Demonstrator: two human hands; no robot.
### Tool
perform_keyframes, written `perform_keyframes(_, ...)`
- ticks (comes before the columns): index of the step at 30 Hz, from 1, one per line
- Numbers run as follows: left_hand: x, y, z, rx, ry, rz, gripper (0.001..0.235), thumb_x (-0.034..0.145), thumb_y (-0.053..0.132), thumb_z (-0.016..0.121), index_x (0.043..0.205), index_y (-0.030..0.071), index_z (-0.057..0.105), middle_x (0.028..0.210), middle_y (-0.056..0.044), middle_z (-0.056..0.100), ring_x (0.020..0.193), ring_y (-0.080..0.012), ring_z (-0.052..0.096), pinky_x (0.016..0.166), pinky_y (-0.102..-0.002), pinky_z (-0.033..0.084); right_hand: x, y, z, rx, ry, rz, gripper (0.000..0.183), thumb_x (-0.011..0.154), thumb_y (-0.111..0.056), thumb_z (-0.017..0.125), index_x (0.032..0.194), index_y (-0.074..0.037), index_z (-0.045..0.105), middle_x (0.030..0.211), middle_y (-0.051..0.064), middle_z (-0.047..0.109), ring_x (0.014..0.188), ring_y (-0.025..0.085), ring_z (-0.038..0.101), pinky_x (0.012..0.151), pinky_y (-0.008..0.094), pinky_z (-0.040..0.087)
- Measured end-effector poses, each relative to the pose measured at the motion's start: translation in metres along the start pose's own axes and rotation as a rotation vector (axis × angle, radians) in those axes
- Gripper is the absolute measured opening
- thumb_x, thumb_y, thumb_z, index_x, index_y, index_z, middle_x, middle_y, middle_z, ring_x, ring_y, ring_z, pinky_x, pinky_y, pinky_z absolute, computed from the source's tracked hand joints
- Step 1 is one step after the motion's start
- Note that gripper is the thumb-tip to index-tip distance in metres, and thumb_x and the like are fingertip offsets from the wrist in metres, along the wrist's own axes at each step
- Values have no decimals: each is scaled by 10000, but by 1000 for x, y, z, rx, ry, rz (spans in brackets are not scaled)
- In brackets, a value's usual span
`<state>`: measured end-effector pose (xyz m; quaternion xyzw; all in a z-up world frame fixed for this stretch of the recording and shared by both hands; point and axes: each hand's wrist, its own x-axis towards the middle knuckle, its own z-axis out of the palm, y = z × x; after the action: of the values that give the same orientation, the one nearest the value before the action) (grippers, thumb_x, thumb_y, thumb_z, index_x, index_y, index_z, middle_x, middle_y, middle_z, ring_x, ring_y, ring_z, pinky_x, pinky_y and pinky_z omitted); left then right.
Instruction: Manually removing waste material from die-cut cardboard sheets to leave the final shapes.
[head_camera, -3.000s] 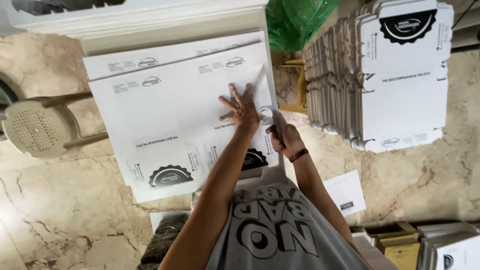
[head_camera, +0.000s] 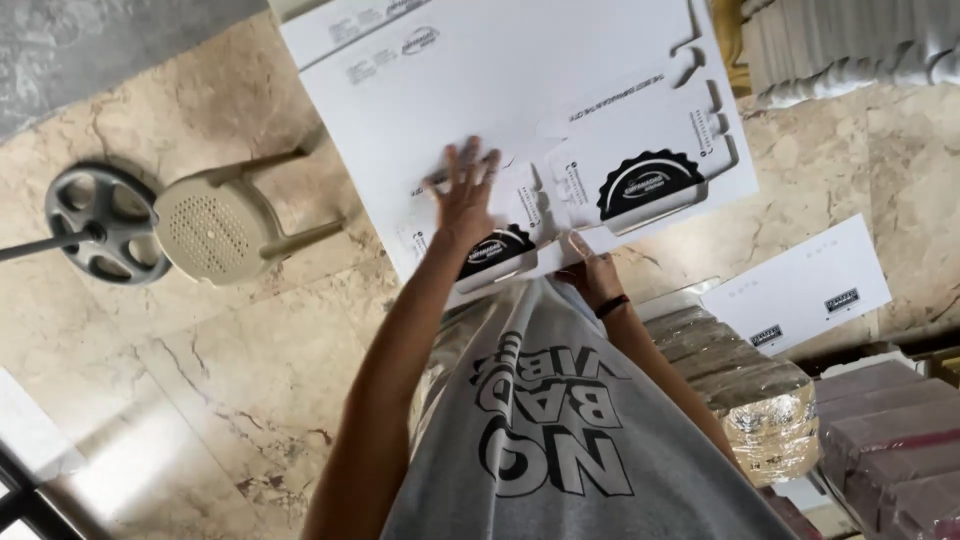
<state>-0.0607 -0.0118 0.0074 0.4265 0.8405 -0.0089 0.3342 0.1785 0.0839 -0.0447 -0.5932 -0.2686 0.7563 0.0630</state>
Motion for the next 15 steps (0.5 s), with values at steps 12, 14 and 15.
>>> perform_keyframes(12, -48, -60, 35, 110, -94, -144, 1422, 692, 606, 896, 1658, 254, -85, 1677, -212, -195, 1443, -617, -201, 976, -930, 109, -26, 137, 87, -204, -299, 302, 770, 928, -342, 819, 1400, 148, 459, 1183, 362, 643, 902, 497, 734, 818, 557, 643)
perform_keyframes(14, -35, -69, 55, 132, -50, -144, 1421, 711, 642, 882, 1648, 241, -108, 1672, -244, -169, 1451, -623, -160, 991, -921, 113, -19, 147, 85, 177, -239, 487, 854, 1033, -460, 650, 1606, 6, 222, 1616, 277, 283, 1432, 385, 435, 1164, 495, 434)
perform_keyframes(15, -36, -71, 67, 130, -46, -141, 1421, 711, 642, 882, 1648, 241, -108, 1672, -244, -169, 1451, -623, -160, 991, -921, 113, -41, 137, 91, 176, -239, 482, 854, 1033, -460, 650, 1606, 6, 222, 1616, 277, 283, 1432, 385, 435, 1164, 495, 434)
